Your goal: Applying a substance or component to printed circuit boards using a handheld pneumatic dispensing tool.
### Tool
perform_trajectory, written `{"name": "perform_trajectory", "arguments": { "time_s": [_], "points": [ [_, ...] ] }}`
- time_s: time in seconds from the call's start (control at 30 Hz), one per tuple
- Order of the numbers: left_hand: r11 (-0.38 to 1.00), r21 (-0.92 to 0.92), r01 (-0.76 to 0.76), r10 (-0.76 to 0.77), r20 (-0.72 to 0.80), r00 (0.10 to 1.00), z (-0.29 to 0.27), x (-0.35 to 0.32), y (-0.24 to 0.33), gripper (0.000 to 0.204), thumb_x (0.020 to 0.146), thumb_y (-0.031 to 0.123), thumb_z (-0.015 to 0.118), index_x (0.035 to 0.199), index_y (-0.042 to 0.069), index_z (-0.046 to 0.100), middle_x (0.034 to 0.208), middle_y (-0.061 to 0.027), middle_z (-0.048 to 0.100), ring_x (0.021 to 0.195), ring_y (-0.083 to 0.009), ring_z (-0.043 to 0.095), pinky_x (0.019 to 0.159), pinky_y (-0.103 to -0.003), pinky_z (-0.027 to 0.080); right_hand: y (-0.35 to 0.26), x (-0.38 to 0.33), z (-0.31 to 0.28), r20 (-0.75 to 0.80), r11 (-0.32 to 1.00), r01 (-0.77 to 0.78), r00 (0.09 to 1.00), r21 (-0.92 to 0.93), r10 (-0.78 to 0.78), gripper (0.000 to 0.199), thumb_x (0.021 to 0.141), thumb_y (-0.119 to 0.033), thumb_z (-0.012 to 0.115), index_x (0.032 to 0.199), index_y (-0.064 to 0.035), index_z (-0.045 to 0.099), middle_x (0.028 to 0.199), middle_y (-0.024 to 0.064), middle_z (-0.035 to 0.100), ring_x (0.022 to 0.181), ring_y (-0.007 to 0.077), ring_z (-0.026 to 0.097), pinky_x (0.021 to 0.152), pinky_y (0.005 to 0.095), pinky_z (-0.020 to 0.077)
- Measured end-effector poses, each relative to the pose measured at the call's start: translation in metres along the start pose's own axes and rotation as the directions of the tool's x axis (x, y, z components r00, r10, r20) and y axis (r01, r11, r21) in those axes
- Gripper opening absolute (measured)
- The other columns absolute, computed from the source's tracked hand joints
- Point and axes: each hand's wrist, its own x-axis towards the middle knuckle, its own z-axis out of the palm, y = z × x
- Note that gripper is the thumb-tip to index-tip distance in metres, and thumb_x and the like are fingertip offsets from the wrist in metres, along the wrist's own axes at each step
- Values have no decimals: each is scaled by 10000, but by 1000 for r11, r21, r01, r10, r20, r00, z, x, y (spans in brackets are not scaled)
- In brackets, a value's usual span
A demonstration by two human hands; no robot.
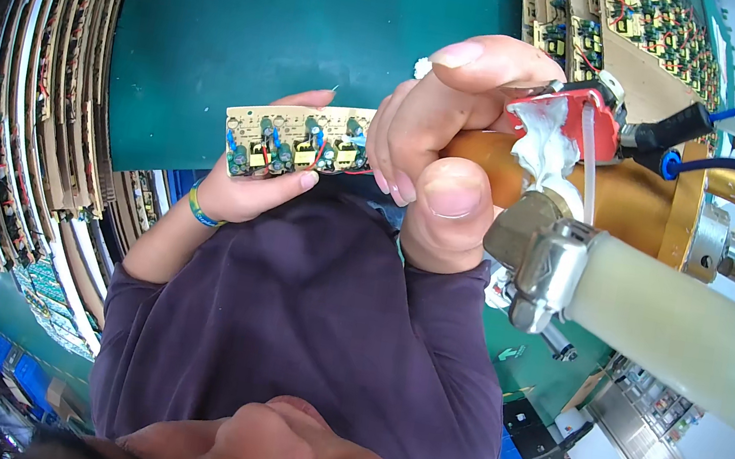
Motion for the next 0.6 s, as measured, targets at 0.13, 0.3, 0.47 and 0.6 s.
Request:
{"name": "perform_trajectory", "arguments": {
  "time_s": [0.13,0.3,0.47,0.6],
  "points": [
    [1000,-13,-2,2,0,1000,0,0,1,538,815,-36,581,1314,-7,382,1428,-93,361,1229,-153,440,1015,-303,352,-1,1,0,2,1000,-17,1000,-12,17,524,939,-296,526,1340,-33,316,647,-6,466,479,87,452,424,222,418],
    [1000,-22,6,-6,-26,1000,3,2,-4,641,795,-56,590,1375,-11,321,1302,-73,469,1183,-134,462,1000,-299,366,-2,3,2,22,1000,-20,1000,9,20,568,938,-310,526,1367,-31,278,682,6,493,503,95,473,441,230,434],
    [999,42,-12,11,30,999,5,3,0,631,796,-51,591,1369,-5,331,1376,-79,406,1219,-142,430,1014,-306,350,-1,4,6,48,999,-38,998,-2,38,567,939,-319,524,1371,-48,277,690,8,500,511,97,479,456,229,439],
    [1000,-4,22,-22,29,999,6,5,-4,648,794,-44,596,1379,10,323,1364,-73,419,1211,-135,439,1008,-302,355,-2,3,9,51,999,-51,997,5,51,563,934,-316,536,1372,-69,283,684,1,497,510,94,477,461,229,439]
  ]
}}
